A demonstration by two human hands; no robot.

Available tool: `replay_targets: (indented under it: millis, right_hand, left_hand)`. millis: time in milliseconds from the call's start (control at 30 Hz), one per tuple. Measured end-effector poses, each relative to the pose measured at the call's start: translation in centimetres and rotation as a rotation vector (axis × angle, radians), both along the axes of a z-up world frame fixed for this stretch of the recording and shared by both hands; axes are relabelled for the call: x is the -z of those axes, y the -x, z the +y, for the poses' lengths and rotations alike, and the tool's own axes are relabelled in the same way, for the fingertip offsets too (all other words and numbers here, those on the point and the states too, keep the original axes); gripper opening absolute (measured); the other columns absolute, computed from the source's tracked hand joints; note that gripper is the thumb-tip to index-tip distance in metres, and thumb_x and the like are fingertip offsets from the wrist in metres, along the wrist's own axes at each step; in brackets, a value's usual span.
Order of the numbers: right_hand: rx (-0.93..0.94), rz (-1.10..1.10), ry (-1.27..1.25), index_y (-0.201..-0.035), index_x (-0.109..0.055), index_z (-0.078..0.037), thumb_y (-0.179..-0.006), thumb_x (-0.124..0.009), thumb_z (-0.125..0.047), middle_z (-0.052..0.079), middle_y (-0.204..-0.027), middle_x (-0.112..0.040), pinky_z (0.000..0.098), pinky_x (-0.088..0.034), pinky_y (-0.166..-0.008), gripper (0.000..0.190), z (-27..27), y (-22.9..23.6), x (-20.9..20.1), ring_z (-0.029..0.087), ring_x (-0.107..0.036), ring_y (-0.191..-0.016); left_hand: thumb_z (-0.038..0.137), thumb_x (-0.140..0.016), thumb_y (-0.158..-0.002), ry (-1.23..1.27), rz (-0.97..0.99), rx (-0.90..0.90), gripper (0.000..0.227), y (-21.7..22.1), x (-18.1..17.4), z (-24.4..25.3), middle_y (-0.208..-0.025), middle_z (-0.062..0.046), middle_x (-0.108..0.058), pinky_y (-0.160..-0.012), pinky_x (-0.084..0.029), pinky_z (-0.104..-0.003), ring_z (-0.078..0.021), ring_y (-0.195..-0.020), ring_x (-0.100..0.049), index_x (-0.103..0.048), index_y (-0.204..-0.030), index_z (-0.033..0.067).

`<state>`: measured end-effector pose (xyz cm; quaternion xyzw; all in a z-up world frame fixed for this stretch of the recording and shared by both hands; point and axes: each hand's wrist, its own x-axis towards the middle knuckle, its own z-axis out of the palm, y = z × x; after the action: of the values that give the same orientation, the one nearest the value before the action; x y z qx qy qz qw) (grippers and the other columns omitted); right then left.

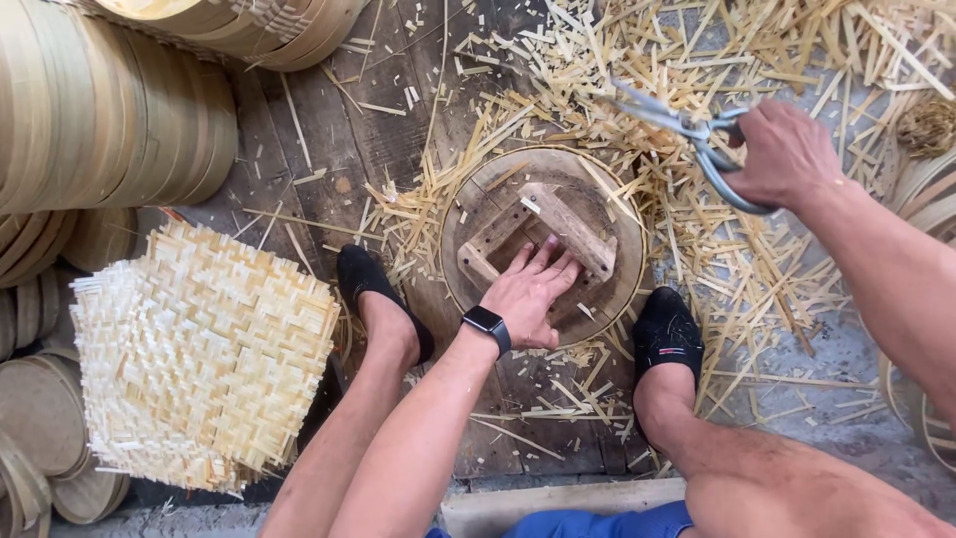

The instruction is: Assembling the woven panel and rim of a bamboo steamer lid using a wooden mold and trimming with scissors.

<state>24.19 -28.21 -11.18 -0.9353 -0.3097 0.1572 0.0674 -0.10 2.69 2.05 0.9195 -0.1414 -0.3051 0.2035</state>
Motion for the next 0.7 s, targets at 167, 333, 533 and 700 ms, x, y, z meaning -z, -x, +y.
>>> replay_targets:
  millis: [167, 333, 533, 700]
  right_hand:
    - [0.247, 0.666, 0.221, -0.094, -0.072, -0.01, -0.081, -0.073, -0.06, 0.011, -0.069, -0.067, 0.042, -0.053, -0.061, 0.052, -6.9, 2.9, -2.0, 0.024, -0.063, -0.056]
    - [-0.011, 0.953, 0.432, -0.084, -0.082, -0.014, -0.073, -0.083, -0.052, 0.008, -0.068, -0.07, 0.0373, -0.048, -0.06, 0.039, -13.8, 2.9, 3.2, 0.02, -0.058, -0.057]
    - [0.113, 0.854, 0.431, -0.092, -0.085, -0.014, -0.073, -0.089, -0.043, 0.008, -0.089, -0.078, 0.0374, -0.054, -0.08, 0.036, -3.0, -5.9, -2.2, 0.021, -0.068, -0.077]
    - [0.835, 0.518, -0.069, -0.099, -0.075, -0.007, -0.079, -0.086, -0.044, 0.012, -0.088, -0.071, 0.0388, -0.054, -0.069, 0.043, 0.0, -7.8, 1.4, 0.019, -0.063, -0.072]
  left_hand:
    - [0.031, -0.086, -0.056, -0.004, 0.011, -0.025, 0.111, 0.0, 0.2, 0.0, -0.161, -0.011, -0.036, -0.126, -0.016, -0.051, -0.0325, -0.153, -0.023, -0.036, -0.153, 0.0077]
    - [0.032, -0.084, -0.057, -0.029, 0.024, -0.023, 0.111, 0.1, 0.7, -0.2, -0.161, -0.01, -0.037, -0.126, -0.016, -0.05, -0.0318, -0.153, -0.023, -0.035, -0.154, 0.008]
    - [0.033, -0.082, -0.06, -0.041, 0.051, -0.032, 0.108, -0.2, 0.4, -0.4, -0.161, -0.011, -0.037, -0.126, -0.014, -0.049, -0.0315, -0.153, -0.022, -0.036, -0.154, 0.0078]
    - [0.036, -0.081, -0.071, 0.158, -0.079, -0.207, 0.074, -0.3, 1.7, 0.6, -0.146, -0.018, -0.056, -0.122, -0.023, -0.052, -0.035, -0.146, -0.038, -0.061, -0.137, 0.0065]
